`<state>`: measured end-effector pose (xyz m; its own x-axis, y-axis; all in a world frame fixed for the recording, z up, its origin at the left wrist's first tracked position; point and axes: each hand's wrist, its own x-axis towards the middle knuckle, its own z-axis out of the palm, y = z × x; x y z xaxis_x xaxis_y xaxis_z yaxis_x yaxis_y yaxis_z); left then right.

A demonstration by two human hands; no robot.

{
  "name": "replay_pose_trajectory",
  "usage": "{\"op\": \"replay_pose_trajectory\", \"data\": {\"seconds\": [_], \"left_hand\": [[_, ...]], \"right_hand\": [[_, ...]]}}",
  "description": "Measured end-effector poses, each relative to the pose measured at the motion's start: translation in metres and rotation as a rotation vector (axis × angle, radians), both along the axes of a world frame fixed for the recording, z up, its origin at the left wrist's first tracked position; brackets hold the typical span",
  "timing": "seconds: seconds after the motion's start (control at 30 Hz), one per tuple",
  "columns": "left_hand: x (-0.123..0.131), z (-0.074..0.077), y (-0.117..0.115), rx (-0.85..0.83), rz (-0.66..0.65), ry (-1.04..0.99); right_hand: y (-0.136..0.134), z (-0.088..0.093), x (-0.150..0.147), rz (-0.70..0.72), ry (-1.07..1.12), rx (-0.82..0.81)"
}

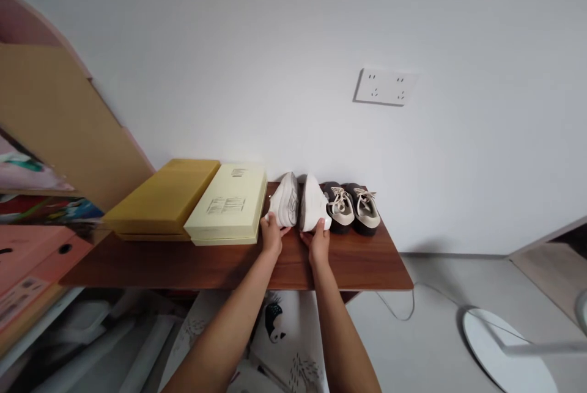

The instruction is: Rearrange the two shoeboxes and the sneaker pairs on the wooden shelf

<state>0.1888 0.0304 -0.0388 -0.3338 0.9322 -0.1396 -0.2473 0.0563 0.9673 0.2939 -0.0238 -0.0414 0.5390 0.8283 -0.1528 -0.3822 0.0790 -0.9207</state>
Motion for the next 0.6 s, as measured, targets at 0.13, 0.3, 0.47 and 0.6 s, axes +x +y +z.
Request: {"op": "replay_pose_trajectory", "data": {"seconds": [0.13, 0.3, 0.47, 0.6], "left_hand": [[0.000, -0.003, -0.022, 0.016, -0.036, 0.098], [0.011, -0.017, -0.082, 0.432, -0.047, 0.503], [0.089, -0.001, -0.083, 0.765, -0.509, 0.744], [0.145, 0.010, -0.050, 0.675, -0.565, 0.973]], "right_hand": [[-0.033, -0.012, 0.009, 0.080, -0.129, -0.108], [-0.060, -0.014, 0.071, -0.431, -0.771, -0.097], [-0.027, -0.001, 0.138, -0.626, -1.095, -0.125], [-0.006, -0.002, 0.151, -0.469, -1.032, -0.168]]}}
